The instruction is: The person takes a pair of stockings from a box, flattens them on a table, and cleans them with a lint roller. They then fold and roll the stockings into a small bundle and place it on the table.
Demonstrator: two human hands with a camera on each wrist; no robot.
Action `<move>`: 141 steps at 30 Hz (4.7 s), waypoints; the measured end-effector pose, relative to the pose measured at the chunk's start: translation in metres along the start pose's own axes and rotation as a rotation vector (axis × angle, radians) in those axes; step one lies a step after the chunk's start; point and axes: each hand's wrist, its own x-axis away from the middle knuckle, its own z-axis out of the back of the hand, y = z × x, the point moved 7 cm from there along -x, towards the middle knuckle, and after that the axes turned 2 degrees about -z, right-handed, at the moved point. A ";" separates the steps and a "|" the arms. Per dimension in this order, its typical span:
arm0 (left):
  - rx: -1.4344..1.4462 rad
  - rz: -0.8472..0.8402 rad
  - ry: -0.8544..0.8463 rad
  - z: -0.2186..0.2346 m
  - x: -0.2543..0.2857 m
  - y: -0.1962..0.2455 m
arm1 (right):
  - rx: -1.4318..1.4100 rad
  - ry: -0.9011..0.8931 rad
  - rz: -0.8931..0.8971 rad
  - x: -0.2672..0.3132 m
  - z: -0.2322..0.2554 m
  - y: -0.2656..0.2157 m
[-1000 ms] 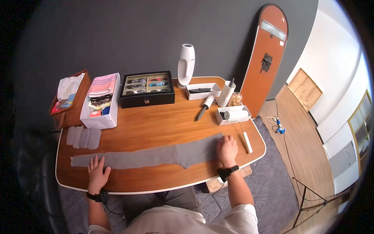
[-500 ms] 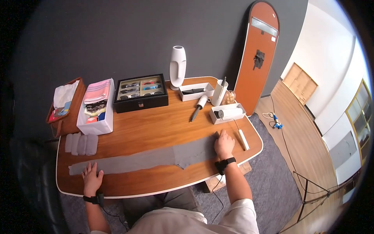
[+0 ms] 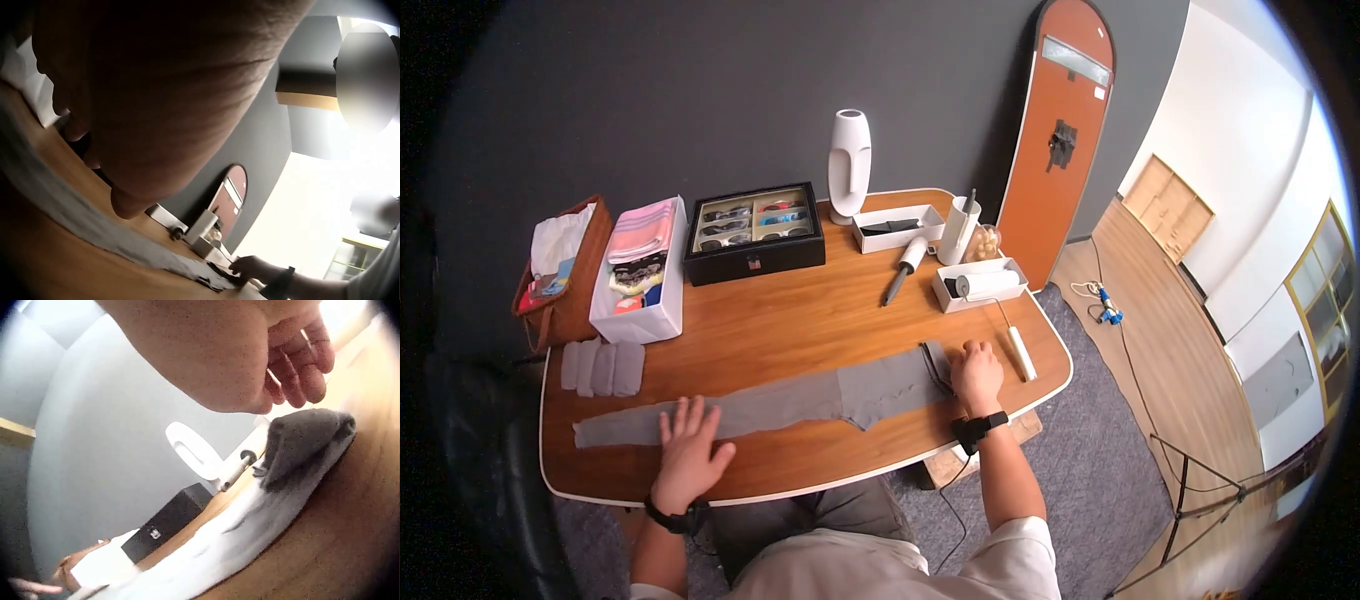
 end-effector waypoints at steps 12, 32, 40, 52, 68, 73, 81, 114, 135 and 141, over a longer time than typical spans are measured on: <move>0.087 -0.423 -0.180 -0.088 -0.074 0.160 | 0.020 -0.223 -0.036 0.002 -0.016 -0.018; 0.093 -0.470 -0.135 -0.112 -0.078 0.184 | 0.060 -0.110 0.108 0.022 0.005 -0.030; 0.129 -0.459 -0.112 -0.111 -0.073 0.186 | -0.098 -0.161 0.073 0.014 -0.007 -0.034; 0.105 -0.444 -0.141 -0.115 -0.067 0.181 | 0.032 -0.155 0.108 0.014 -0.016 -0.040; 0.171 -0.450 -0.060 -0.102 -0.057 0.161 | 0.109 -0.143 0.127 0.028 -0.001 -0.065; 0.178 -0.448 -0.080 -0.109 -0.056 0.158 | 0.109 -0.250 0.141 0.027 -0.021 -0.063; 0.166 -0.457 -0.025 -0.103 -0.054 0.158 | 0.005 -0.122 0.395 0.056 0.004 -0.114; 0.151 -0.391 -0.002 -0.097 -0.054 0.141 | -0.187 -0.186 0.603 0.093 0.019 -0.185; 0.095 -0.269 0.089 -0.103 -0.063 0.094 | 0.068 -0.249 0.847 0.128 -0.028 -0.178; 0.152 -0.265 0.065 -0.105 -0.063 0.097 | -0.047 -0.301 0.765 0.114 -0.017 -0.160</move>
